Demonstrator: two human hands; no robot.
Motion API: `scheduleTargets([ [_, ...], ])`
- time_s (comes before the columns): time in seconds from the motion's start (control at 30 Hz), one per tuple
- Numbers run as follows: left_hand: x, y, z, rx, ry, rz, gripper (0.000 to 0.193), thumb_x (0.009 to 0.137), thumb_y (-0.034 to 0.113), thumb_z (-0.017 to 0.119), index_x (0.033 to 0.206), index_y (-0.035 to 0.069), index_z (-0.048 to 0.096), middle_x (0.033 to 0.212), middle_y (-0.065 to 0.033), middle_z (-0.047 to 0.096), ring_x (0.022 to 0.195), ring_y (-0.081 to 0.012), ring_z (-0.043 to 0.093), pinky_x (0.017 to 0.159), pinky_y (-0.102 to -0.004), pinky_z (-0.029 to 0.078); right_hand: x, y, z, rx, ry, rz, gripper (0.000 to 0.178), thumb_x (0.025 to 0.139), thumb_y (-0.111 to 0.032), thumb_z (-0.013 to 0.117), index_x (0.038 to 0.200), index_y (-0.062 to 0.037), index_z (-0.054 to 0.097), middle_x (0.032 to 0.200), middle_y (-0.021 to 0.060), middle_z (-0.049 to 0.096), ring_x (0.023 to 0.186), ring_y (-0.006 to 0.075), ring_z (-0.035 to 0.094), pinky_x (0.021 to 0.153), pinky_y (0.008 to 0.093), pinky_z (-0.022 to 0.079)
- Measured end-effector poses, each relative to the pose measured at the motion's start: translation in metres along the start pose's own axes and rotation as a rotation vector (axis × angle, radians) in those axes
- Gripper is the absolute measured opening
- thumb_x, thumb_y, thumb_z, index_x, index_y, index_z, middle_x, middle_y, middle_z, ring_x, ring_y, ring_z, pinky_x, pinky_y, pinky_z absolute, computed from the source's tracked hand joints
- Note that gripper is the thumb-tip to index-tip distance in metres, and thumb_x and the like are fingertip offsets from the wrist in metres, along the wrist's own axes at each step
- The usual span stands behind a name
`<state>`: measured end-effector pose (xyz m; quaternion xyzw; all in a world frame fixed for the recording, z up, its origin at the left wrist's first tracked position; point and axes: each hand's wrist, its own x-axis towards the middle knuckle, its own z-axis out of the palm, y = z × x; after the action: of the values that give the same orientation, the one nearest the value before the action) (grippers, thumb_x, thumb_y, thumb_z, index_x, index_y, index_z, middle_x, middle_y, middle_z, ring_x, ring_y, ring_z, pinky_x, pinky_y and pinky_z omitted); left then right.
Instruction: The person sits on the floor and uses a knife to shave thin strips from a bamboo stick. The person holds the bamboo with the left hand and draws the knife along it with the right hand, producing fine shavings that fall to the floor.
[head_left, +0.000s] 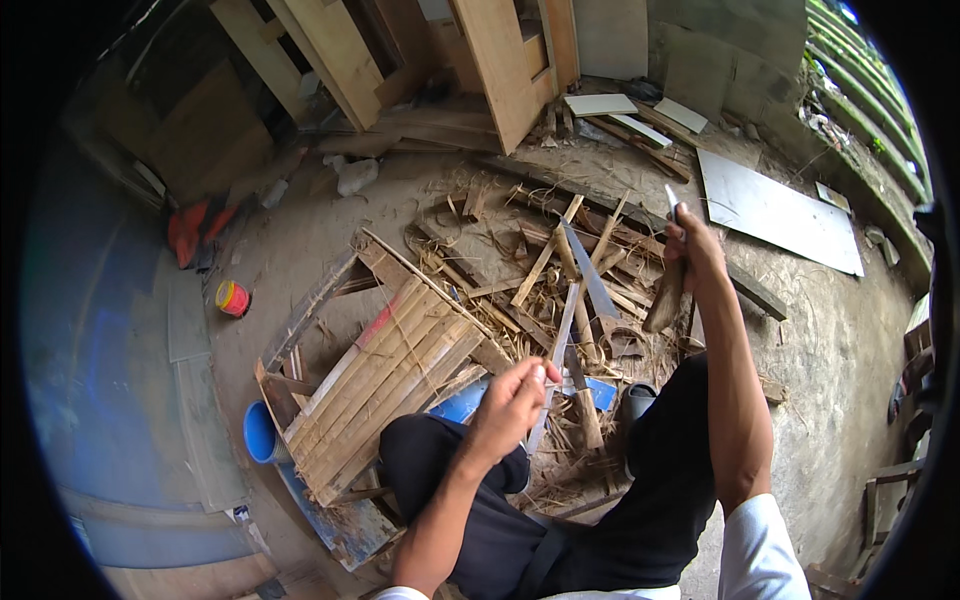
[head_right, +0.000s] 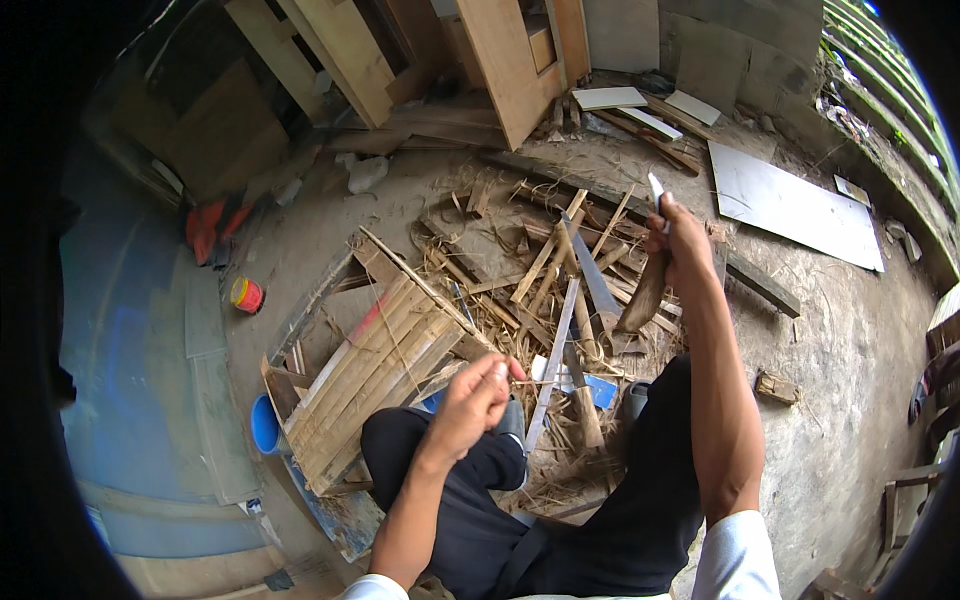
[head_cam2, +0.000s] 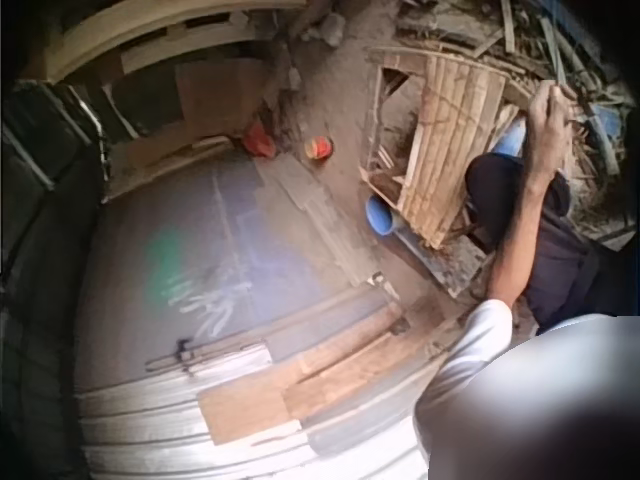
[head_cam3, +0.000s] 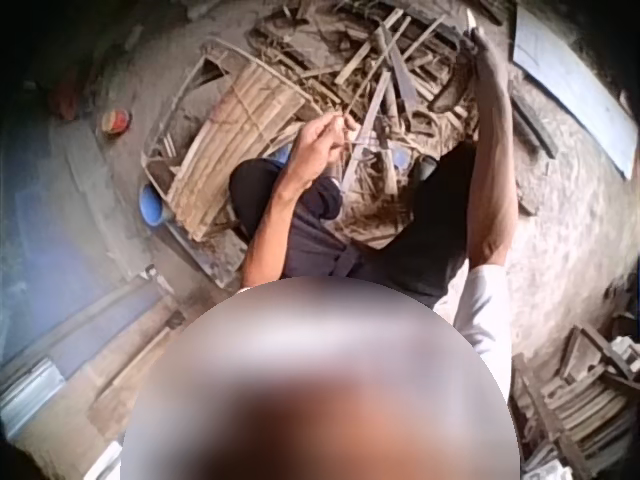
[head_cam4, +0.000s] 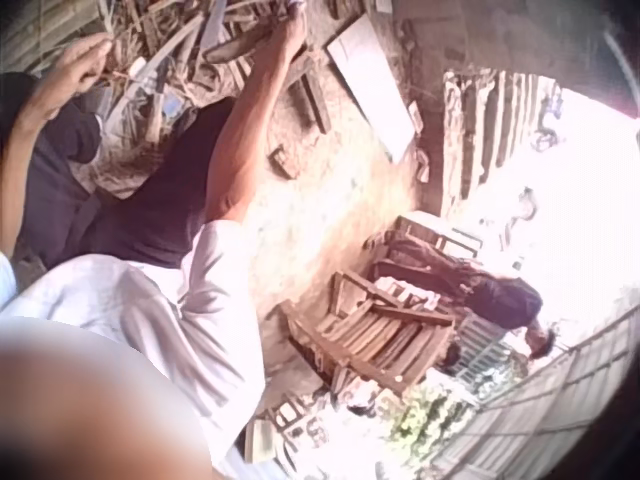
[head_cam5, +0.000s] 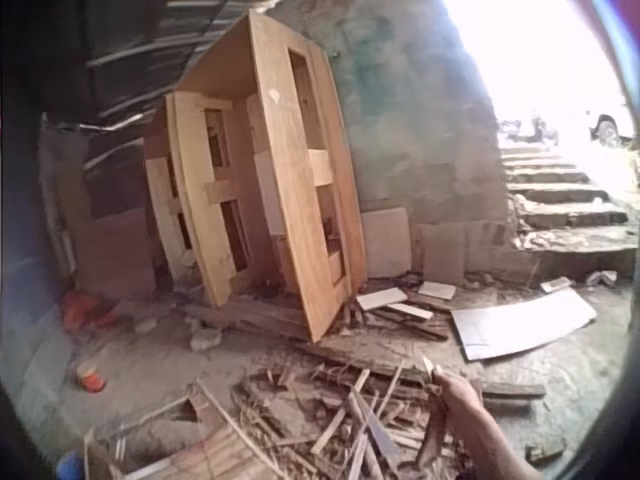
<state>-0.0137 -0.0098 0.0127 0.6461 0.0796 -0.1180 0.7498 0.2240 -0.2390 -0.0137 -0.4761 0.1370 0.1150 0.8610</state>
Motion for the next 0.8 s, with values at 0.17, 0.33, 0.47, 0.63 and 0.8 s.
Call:
scheduleTargets([
  [0.17,0.006,0.008,-0.01,-0.102,0.112,0.073,0.028,0.103,0.023,0.035,0.099,0.002,0.053,0.065,0.0065,0.035,0.046,-0.0011,0.025,0.041,-0.0177,0.02,-0.021,0.031,0.017,-0.161,-0.297,-0.095,0.026,0.098,-0.03,0.051,0.09,-0.0063,0.055,0.061,-0.0041,0.045,0.047,0.0041,0.035,0.043,0.0194,0.033],
  [0.33,0.008,0.009,-0.01,-0.105,0.167,0.067,0.029,0.104,0.024,0.034,0.098,0.002,0.053,0.064,0.0067,0.034,0.048,-0.0012,0.025,0.042,-0.0182,0.02,-0.091,0.046,0.062,-0.434,-0.522,0.051,0.029,0.098,-0.033,0.051,0.089,-0.0062,0.057,0.063,-0.0024,0.046,0.049,0.0044,0.038,0.043,0.0205,0.031],
  [0.47,0.007,0.004,-0.009,-0.043,0.194,0.065,0.028,0.103,0.023,0.037,0.095,0.002,0.053,0.063,0.0068,0.033,0.049,-0.0017,0.025,0.043,-0.019,0.021,-0.109,0.056,0.074,-0.656,-0.948,0.242,0.033,0.097,-0.035,0.053,0.085,-0.0049,0.059,0.058,-0.0051,0.046,0.047,0.0036,0.037,0.042,0.0209,0.029],
  [0.63,0.014,-0.005,-0.006,0.017,0.198,0.098,0.026,0.103,0.025,0.039,0.093,0.003,0.05,0.063,0.0066,0.032,0.047,-0.0011,0.025,0.041,-0.0194,0.019,-0.101,0.064,0.068,-0.592,-0.72,0.372,0.033,0.095,-0.034,0.056,0.082,-0.0047,0.061,0.057,-0.0045,0.047,0.046,0.0037,0.038,0.041,0.0202,0.029],
  [0.8,0.019,-0.01,-0.001,0.136,0.197,0.15,0.023,0.103,0.02,0.037,0.092,0.003,0.049,0.062,0.0066,0.031,0.045,-0.0004,0.023,0.039,-0.0185,0.018,-0.089,0.046,0.075,-0.566,-0.465,0.297,0.032,0.092,-0.04,0.058,0.081,-0.0096,0.058,0.059,-0.0023,0.05,0.046,0.0067,0.041,0.041,0.0219,0.032],
])
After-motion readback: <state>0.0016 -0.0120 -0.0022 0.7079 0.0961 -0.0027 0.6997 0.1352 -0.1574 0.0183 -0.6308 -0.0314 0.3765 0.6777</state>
